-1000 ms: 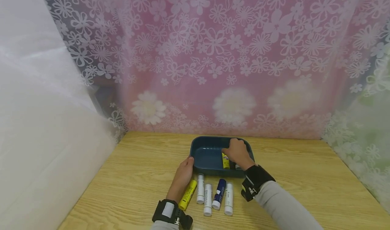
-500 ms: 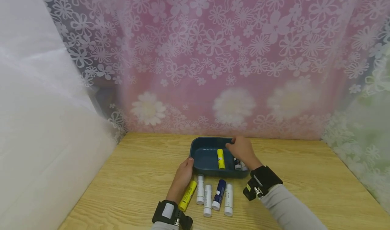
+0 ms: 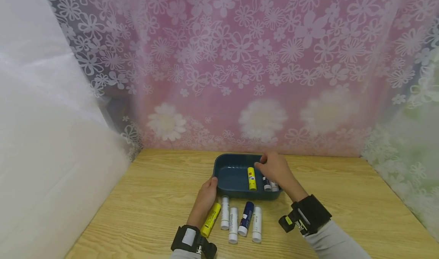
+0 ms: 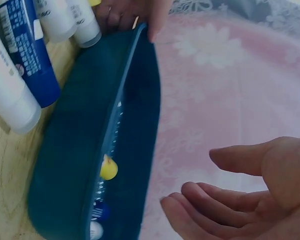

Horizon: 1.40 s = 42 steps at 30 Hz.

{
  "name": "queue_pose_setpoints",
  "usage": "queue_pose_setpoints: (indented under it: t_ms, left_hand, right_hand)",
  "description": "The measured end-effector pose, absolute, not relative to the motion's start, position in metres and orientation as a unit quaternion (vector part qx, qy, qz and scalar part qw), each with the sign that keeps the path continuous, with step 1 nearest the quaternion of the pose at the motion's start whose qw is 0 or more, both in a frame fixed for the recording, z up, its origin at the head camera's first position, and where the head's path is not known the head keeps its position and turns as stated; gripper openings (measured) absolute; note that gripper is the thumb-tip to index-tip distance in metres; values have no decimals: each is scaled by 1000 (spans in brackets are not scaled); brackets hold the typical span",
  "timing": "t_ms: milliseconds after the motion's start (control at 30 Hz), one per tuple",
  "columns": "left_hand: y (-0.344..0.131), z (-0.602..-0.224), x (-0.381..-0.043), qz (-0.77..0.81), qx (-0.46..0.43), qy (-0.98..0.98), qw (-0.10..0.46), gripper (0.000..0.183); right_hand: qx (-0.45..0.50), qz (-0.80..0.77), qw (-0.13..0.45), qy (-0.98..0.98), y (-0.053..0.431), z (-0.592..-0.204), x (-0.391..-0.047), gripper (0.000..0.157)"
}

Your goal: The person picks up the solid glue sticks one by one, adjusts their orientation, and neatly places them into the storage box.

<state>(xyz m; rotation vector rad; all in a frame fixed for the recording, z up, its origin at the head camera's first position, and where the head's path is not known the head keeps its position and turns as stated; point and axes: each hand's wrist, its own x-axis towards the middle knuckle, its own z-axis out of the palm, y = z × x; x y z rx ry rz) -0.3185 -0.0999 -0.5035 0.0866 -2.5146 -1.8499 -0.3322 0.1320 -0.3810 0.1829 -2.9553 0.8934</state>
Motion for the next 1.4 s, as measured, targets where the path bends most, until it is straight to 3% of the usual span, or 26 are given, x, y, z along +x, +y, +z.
queue_pose_setpoints:
  t_ms: [600, 1400]
  left_hand:
    - [-98, -504, -318, -585, 40, -810, 6, 55]
    - [-99, -502, -319, -589, 42, -807, 6, 54]
  right_hand:
    - [102, 256, -69, -959, 133, -386, -286, 22]
    - [65, 255, -139, -955, 127, -423, -270, 30]
